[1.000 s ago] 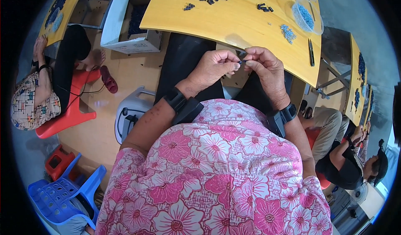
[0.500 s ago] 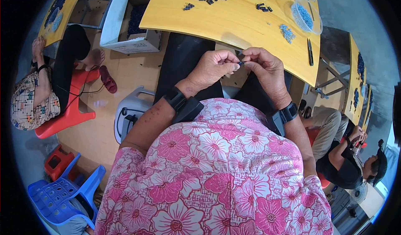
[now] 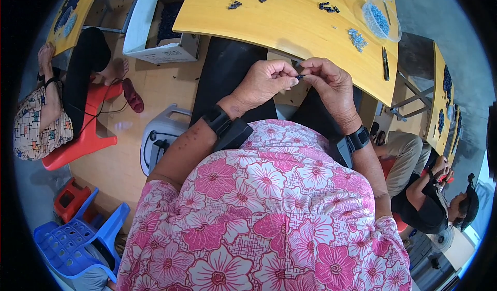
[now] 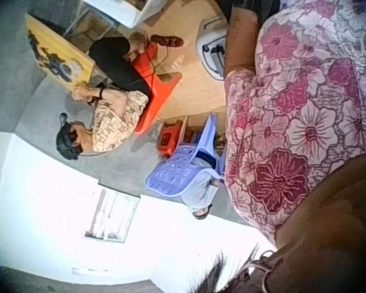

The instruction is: Assembling or sorting small blue and white plastic electronic parts by hand at a workbench.

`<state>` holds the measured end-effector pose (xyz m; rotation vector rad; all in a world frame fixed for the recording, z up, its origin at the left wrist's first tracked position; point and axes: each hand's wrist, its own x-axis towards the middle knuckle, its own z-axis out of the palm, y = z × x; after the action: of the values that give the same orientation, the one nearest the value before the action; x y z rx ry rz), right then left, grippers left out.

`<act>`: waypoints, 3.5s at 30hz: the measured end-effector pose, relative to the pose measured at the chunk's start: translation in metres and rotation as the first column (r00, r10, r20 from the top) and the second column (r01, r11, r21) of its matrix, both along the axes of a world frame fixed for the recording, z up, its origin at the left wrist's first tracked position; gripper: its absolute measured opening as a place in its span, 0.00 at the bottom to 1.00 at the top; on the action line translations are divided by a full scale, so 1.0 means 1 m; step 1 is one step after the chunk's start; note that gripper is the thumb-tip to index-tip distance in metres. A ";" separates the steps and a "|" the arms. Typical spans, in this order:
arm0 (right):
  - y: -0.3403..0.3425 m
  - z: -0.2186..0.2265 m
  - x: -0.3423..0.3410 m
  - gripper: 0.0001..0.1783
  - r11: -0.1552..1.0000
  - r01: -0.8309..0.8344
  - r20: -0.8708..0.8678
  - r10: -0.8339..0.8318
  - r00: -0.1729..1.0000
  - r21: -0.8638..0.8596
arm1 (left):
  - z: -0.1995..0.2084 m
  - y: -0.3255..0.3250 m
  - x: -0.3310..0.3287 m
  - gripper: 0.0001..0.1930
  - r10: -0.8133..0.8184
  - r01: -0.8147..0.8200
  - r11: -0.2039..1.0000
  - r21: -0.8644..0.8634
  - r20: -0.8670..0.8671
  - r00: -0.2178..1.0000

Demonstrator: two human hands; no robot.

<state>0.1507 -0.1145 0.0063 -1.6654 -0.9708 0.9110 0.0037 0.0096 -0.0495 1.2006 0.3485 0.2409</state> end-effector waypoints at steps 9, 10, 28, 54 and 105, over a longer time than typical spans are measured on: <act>0.001 0.004 -0.002 0.13 1.000 -0.021 0.051 0.020 0.999 0.022 | -0.001 -0.001 0.000 0.07 0.006 -0.005 1.000 0.028 -0.015 1.000; 0.001 0.005 -0.002 0.13 0.999 -0.033 0.108 0.032 0.994 0.011 | -0.001 -0.001 0.000 0.07 0.006 -0.005 1.000 0.028 -0.015 1.000; 0.009 0.013 -0.008 0.13 0.975 -0.219 0.655 0.184 0.733 -0.029 | -0.001 -0.005 0.000 0.08 0.050 -0.031 0.986 0.162 -0.114 0.992; 0.002 -0.012 0.001 0.09 0.994 0.112 0.029 -0.112 0.993 0.020 | -0.002 0.002 -0.002 0.07 0.047 -0.047 0.999 0.014 0.012 0.999; 0.003 -0.013 -0.014 0.06 0.997 0.027 -0.098 -0.021 0.995 0.066 | 0.003 0.001 -0.003 0.06 0.024 -0.024 1.000 -0.017 0.047 0.999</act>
<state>0.1364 -0.1116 -0.0063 -1.5584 -0.9041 0.9249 0.0008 0.0105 -0.0467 1.1735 0.3229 0.2866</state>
